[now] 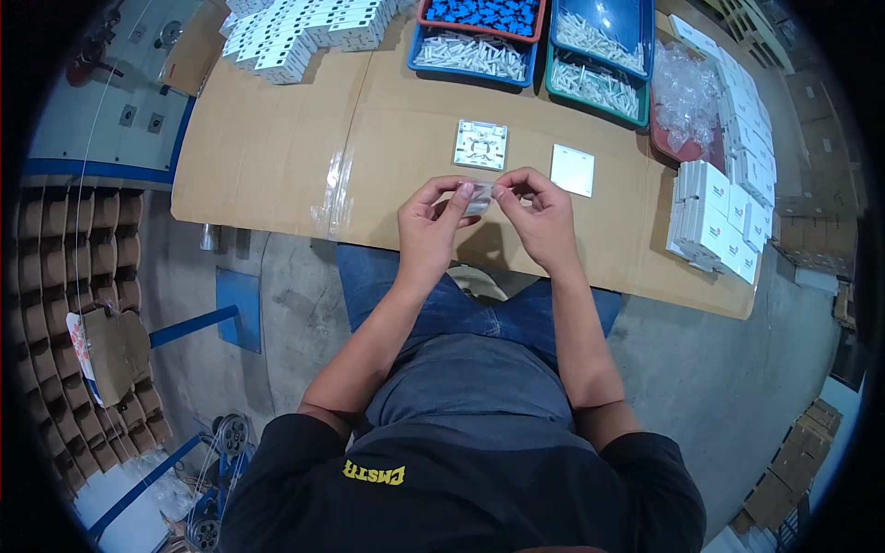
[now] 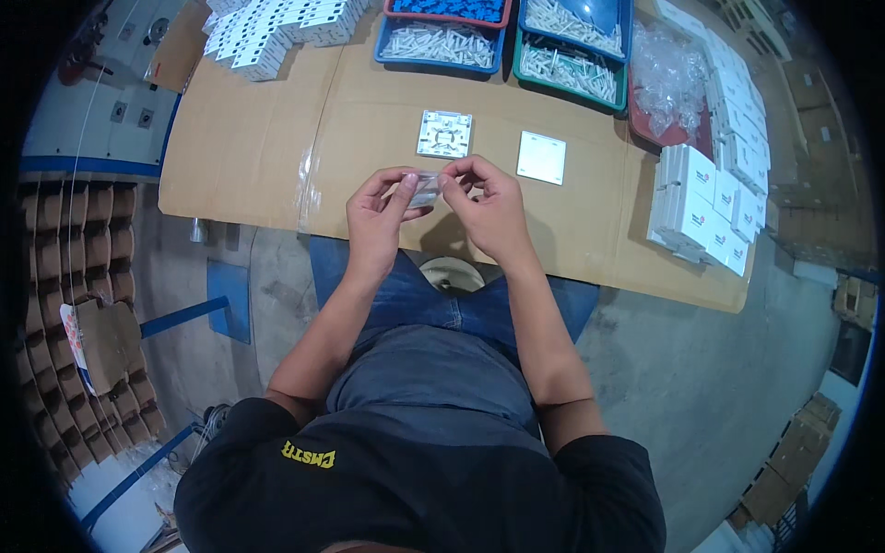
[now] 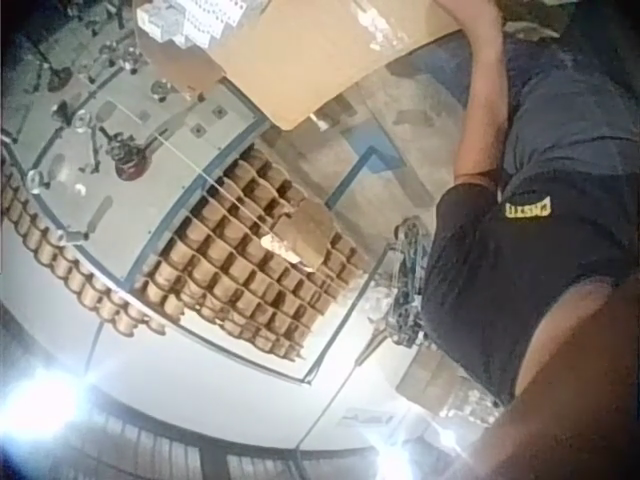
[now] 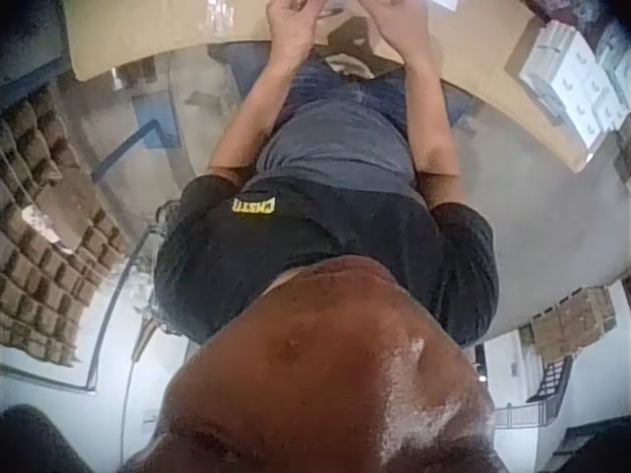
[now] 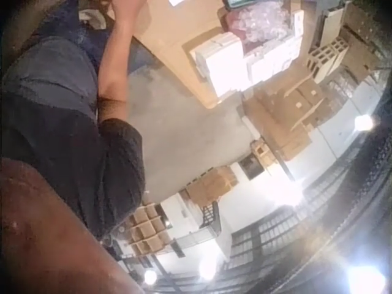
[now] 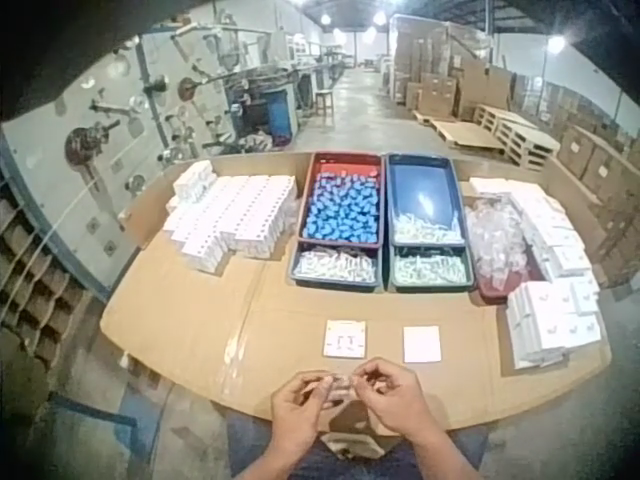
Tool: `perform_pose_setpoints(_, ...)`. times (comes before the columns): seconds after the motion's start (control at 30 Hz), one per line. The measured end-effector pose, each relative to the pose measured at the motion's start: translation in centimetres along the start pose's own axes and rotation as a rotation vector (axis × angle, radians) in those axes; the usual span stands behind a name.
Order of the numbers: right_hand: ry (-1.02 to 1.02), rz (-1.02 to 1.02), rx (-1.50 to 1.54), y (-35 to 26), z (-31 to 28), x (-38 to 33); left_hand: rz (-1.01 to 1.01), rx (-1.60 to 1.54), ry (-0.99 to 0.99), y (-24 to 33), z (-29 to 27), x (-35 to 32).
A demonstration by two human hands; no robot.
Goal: Picking small components from bins, placing them into plastic bags, and packing them into white boxes.
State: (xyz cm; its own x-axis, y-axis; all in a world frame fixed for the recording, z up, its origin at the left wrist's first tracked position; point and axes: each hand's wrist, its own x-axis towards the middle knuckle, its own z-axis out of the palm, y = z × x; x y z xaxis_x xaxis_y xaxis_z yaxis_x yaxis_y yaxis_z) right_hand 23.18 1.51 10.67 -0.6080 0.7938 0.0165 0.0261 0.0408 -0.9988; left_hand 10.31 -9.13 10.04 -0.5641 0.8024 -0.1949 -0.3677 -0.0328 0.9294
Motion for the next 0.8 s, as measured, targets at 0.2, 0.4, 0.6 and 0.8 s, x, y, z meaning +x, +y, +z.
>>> perform_pose_setpoints(0.2,-0.060,-0.029,0.004,0.3,0.2,-0.1,0.057,0.009,-0.024,-0.9,-0.1,-0.1)
perform_pose_setpoints(0.4,-0.011,-0.024,-0.005,1.1,0.7,-0.2,0.023,0.073,-0.035,-0.6,0.3,0.1)
perform_pose_setpoints(0.6,-0.018,-0.029,-0.051,0.6,0.4,0.0,0.041,0.058,-0.023,-0.6,-0.2,0.3)
perform_pose_setpoints(0.8,-0.048,-0.013,-0.098,0.5,0.1,0.0,0.100,0.095,-0.038,-1.2,-0.8,0.5)
